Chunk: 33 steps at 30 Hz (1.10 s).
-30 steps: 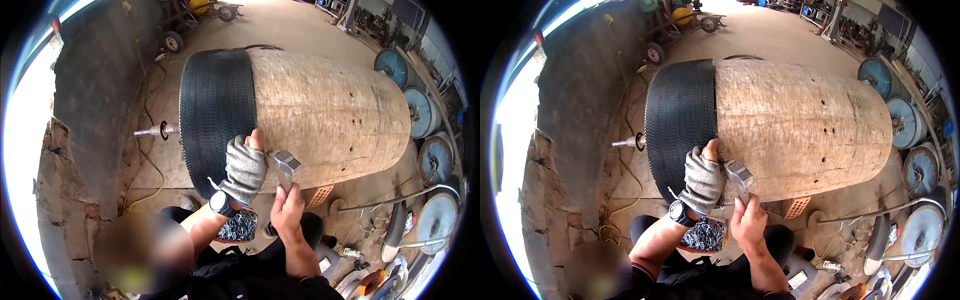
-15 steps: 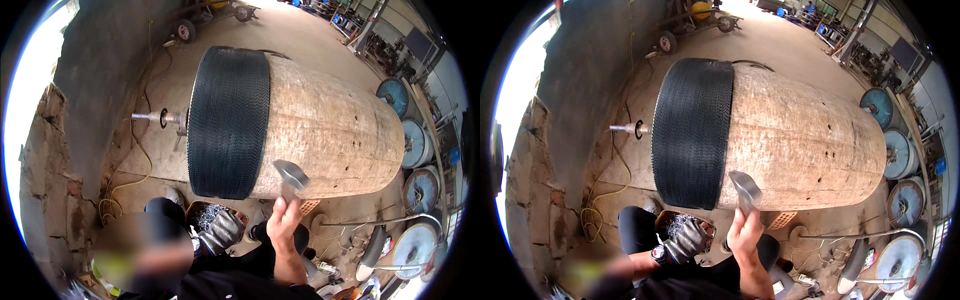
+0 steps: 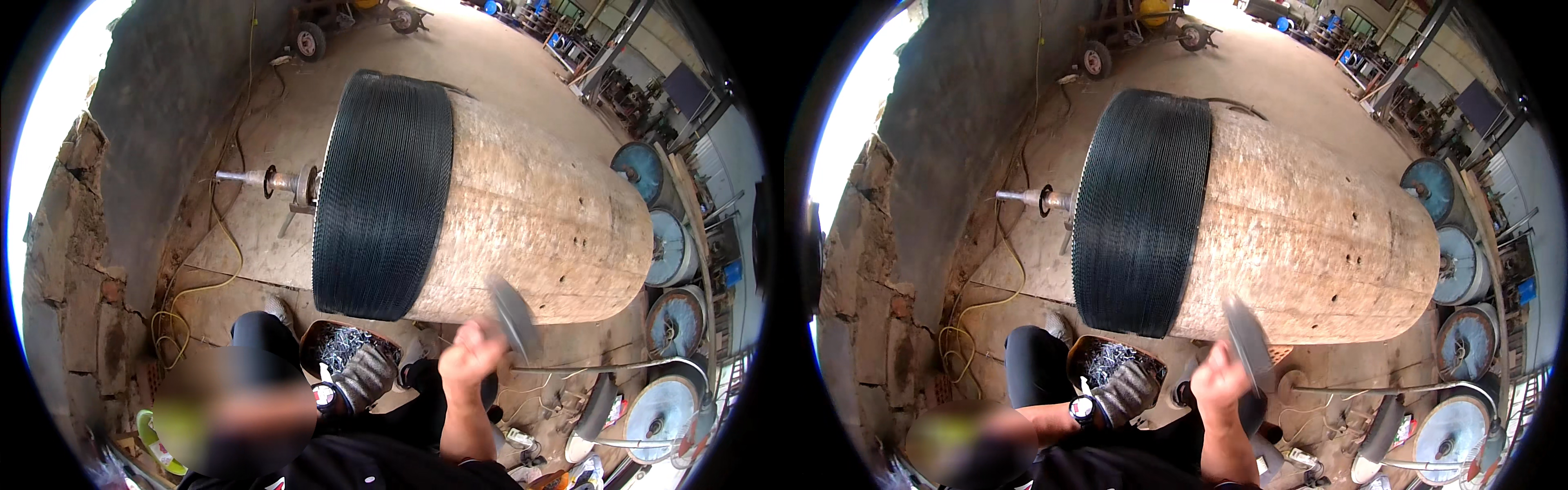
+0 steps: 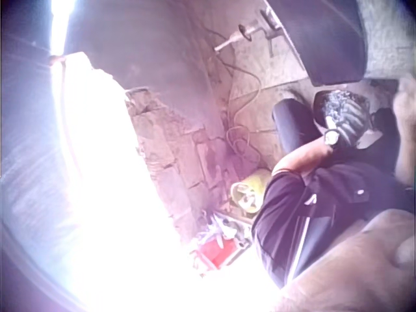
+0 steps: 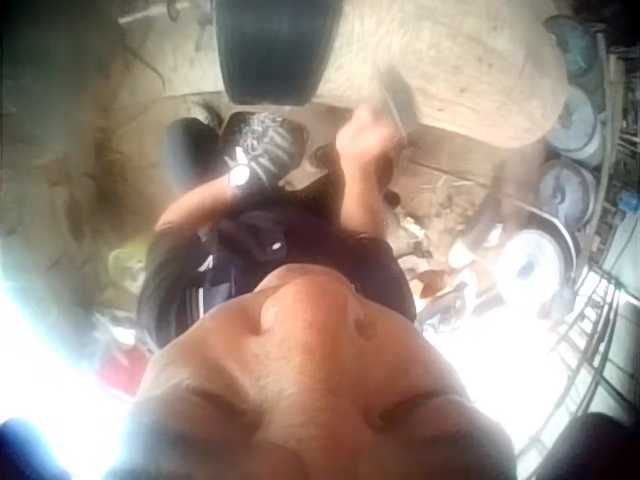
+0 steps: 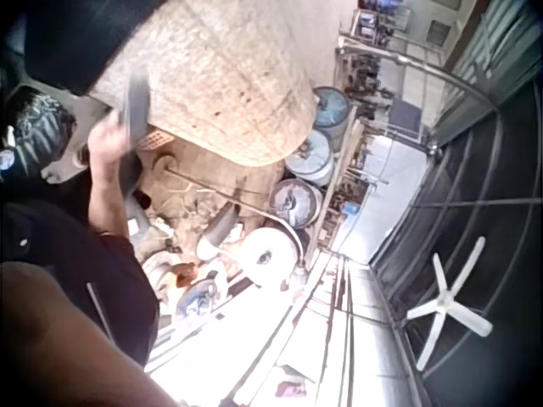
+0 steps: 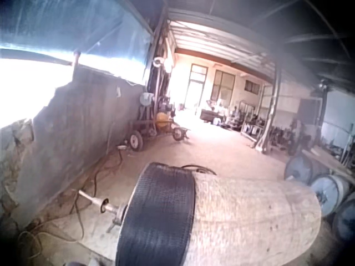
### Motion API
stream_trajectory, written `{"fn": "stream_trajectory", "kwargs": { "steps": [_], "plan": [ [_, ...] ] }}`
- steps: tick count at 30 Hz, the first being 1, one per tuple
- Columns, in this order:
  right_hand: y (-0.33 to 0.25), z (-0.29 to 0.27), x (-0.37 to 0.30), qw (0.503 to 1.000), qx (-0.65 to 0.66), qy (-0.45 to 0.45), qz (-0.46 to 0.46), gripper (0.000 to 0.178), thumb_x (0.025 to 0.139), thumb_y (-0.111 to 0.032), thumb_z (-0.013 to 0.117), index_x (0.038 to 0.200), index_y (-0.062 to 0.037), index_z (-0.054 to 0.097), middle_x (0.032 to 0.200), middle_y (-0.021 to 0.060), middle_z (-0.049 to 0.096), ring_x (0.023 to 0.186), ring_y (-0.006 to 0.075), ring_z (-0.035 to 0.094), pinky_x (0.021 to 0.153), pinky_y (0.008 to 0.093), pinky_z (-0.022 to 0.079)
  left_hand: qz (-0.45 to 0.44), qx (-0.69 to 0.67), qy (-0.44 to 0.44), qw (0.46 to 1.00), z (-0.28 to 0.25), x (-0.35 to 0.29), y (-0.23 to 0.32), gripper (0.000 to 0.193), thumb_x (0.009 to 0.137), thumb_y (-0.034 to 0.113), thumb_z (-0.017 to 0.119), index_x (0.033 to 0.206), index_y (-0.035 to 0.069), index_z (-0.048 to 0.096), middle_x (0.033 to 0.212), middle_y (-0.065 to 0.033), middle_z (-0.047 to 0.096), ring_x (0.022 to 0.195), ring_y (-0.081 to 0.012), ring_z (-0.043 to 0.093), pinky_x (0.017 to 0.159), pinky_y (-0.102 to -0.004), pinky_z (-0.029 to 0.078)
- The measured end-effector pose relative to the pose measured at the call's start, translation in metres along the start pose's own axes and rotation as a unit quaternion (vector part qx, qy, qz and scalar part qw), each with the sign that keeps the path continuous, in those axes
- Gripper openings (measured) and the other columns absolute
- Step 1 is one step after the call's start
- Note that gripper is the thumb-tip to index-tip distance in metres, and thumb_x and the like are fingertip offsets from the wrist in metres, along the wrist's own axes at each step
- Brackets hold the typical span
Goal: The person sits in a workshop and repeatedly hammers nails into a black fabric strip wrapped around a large wooden drum. They pick nails from a container and use a hammer to secure the fabric to the drum surface.
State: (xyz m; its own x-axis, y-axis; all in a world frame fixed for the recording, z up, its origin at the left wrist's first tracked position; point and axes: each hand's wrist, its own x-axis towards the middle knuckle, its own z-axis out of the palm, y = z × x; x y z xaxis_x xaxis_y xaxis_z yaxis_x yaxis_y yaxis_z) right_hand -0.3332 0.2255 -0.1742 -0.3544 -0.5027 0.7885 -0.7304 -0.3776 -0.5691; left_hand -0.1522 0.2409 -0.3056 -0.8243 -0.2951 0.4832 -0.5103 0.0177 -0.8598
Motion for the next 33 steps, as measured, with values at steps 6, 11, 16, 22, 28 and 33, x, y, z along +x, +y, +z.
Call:
{"fn": "stream_trajectory", "kwargs": {
  "steps": [6,11,16,22,28,33],
  "plan": [
    [-0.008,-0.009,-0.013,0.99,-0.014,-0.084,0.109,0.023,0.105,-0.019,0.056,0.094,0.0016,0.054,0.076,0.0162,0.065,0.062,0.032,0.064,0.053,0.0412,0.049,-0.032,0.028,-0.029,0.999,0.001,0.011,0.0,0.025,0.087,0.012,0.052,0.063,0.011,0.059,0.056,-0.0041,0.055,0.047,-0.0156,0.053,0.042,-0.029,0.04],
    [0.002,0.005,-0.009,0.997,-0.072,-0.01,-0.03,0.023,0.11,-0.023,0.048,0.102,-0.0021,0.053,0.071,0.0078,0.055,0.058,0.0209,0.054,0.054,0.0346,0.047,0.051,-0.042,-0.064,0.996,0.002,0.01,-0.019,0.039,0.085,0.001,0.045,0.052,0.021,0.047,0.047,0.004,0.044,0.04,-0.0076,0.045,0.037,-0.0236,0.032],
    [-0.005,-0.005,-0.027,0.981,-0.1,-0.115,0.117,0.024,0.107,-0.024,0.055,0.103,-0.0004,0.058,0.071,0.0096,0.061,0.058,0.0214,0.059,0.055,0.038,0.047,-0.018,0.089,0.011,0.996,-0.007,0.009,-0.028,0.033,0.087,0.006,0.049,0.057,0.015,0.059,0.055,-0.0006,0.057,0.044,-0.0117,0.053,0.039,-0.0253,0.038],
    [0.009,0.006,-0.017,0.982,-0.185,-0.035,-0.015,0.028,0.109,-0.026,0.053,0.096,-0.0005,0.053,0.069,0.0168,0.058,0.055,0.0315,0.057,0.052,0.0419,0.044,0.007,-0.37,-0.126,0.92,-0.009,0.005,-0.024,0.038,0.104,0.02,0.044,0.07,0.008,0.056,0.059,-0.0088,0.053,0.05,-0.0215,0.052,0.046,-0.0356,0.041],
    [0.0,-0.003,-0.025,0.994,-0.036,-0.066,0.074,0.025,0.108,-0.022,0.054,0.108,0.0019,0.06,0.073,0.0083,0.061,0.057,0.0212,0.058,0.051,0.0335,0.044,-0.075,-0.801,-0.093,0.587,0.008,0.019,-0.06,0.016,0.081,0.014,0.066,0.095,0.007,0.062,0.087,-0.0111,0.061,0.082,-0.0327,0.063,0.071,-0.0453,0.052],
    [-0.002,0.008,-0.004,0.951,-0.249,-0.169,0.068,0.023,0.103,-0.02,0.061,0.1,0.0021,0.056,0.075,0.0239,0.066,0.06,0.0439,0.066,0.053,0.0474,0.052,-0.182,-0.755,-0.025,0.629,0.037,0.065,-0.121,0.029,0.073,0.011,0.074,0.098,0.006,0.059,0.095,-0.0123,0.064,0.075,-0.0323,0.063,0.064,-0.0459,0.051]
  ]
}}
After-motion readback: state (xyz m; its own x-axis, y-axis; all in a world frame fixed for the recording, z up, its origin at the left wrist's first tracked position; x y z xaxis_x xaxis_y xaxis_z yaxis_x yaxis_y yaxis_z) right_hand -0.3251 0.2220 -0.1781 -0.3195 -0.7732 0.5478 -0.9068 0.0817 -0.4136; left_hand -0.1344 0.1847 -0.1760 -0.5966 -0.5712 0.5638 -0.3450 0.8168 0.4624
